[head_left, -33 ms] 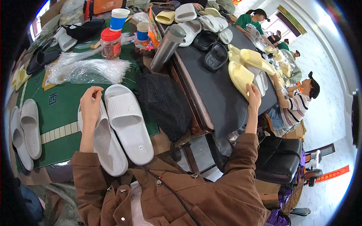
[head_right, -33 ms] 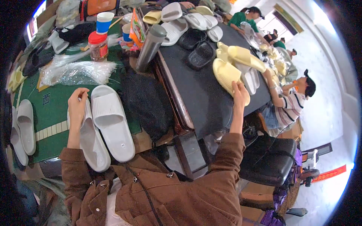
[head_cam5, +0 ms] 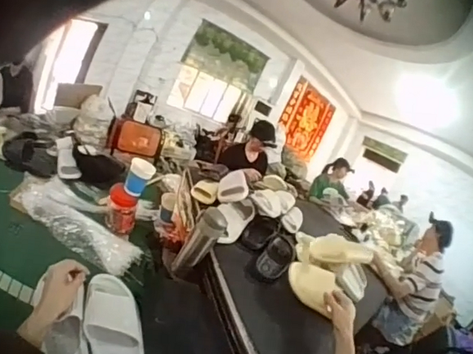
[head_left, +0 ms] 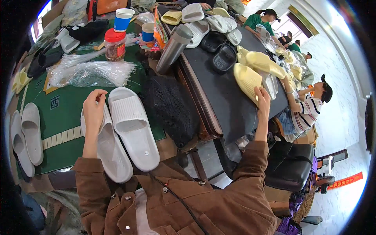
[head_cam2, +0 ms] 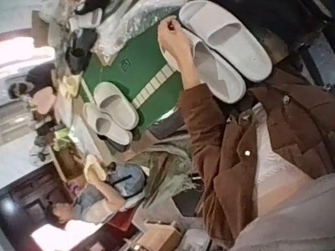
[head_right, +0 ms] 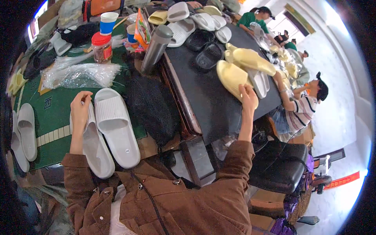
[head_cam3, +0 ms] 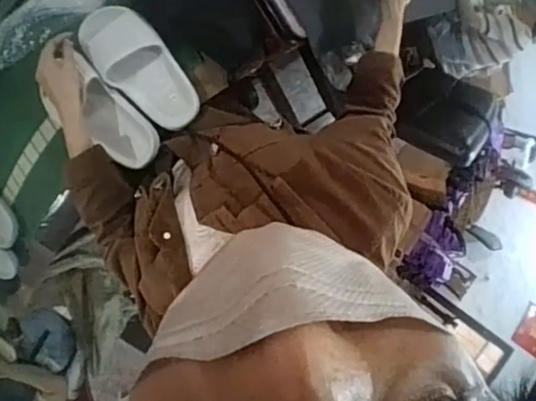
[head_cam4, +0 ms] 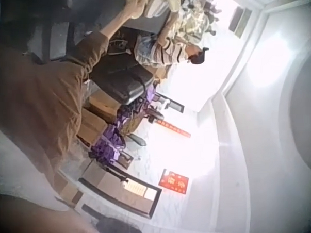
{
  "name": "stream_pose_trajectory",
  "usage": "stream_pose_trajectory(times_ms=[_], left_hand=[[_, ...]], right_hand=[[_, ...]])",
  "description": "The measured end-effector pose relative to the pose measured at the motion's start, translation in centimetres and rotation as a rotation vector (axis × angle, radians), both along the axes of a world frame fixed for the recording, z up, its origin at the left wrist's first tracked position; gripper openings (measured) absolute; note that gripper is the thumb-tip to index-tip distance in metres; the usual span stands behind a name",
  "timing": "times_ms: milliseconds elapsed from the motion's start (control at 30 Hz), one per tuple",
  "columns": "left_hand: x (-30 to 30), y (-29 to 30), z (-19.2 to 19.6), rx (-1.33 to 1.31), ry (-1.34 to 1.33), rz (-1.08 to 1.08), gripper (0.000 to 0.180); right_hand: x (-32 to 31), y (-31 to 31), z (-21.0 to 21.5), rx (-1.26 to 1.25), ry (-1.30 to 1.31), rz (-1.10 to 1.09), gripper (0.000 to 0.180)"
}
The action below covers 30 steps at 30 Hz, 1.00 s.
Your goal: Manually assemble and tie pairs of slippers together using plastic fasteners.
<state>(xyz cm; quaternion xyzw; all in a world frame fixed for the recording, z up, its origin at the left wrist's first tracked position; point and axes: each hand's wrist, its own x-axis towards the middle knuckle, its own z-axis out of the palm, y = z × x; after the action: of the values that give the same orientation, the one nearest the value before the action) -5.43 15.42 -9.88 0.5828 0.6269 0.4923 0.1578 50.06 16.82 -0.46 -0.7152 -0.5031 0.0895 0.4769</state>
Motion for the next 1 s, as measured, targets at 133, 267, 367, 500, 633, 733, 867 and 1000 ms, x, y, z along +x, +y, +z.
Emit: stream_pose_trajectory(times_ms=[133,267,367,500,633,733,867,1000], left_hand=[[0.1,-0.1,0.2,0.028,0.001,-0.003,0.013],[0.2,0.0,0.2,0.020,-0.003,-0.004,0.013],[0.5,0.0,0.5,-0.009,-0.010,0.002,0.013],[0.5,0.0,0.5,0.005,-0.029,-0.008,0.013],[0.3,-0.2,0.7,-0.005,-0.014,-0.013,0.013],[0.4,-0.3,0.8,-0.005,-0.004,-0.008,0.013],[0.6,-0.2,0.7,0.016,0.004,-0.010,0.014],[0.4,-0.2,0.6,-0.008,-0.019,0.003,0.014]], right_hand=[[-5.9,-4.2,3.0,-0.200,0.068,0.365,0.022],[-9.1,-7.2,3.0,-0.296,0.118,0.590,0.017],[-9.7,-7.6,1.5,-0.259,0.057,0.427,0.012],[-8.6,-7.5,-0.5,-0.259,-0.053,0.350,0.014],[-9.1,-7.7,0.1,-0.162,-0.183,0.243,0.026],[-8.0,-7.3,0.1,-0.109,-0.384,0.107,0.036],[-6.6,-6.6,0.1,-0.024,-0.634,-0.031,0.058],[-3.0,-4.9,-0.9,-0.013,-0.625,-0.067,0.062]])
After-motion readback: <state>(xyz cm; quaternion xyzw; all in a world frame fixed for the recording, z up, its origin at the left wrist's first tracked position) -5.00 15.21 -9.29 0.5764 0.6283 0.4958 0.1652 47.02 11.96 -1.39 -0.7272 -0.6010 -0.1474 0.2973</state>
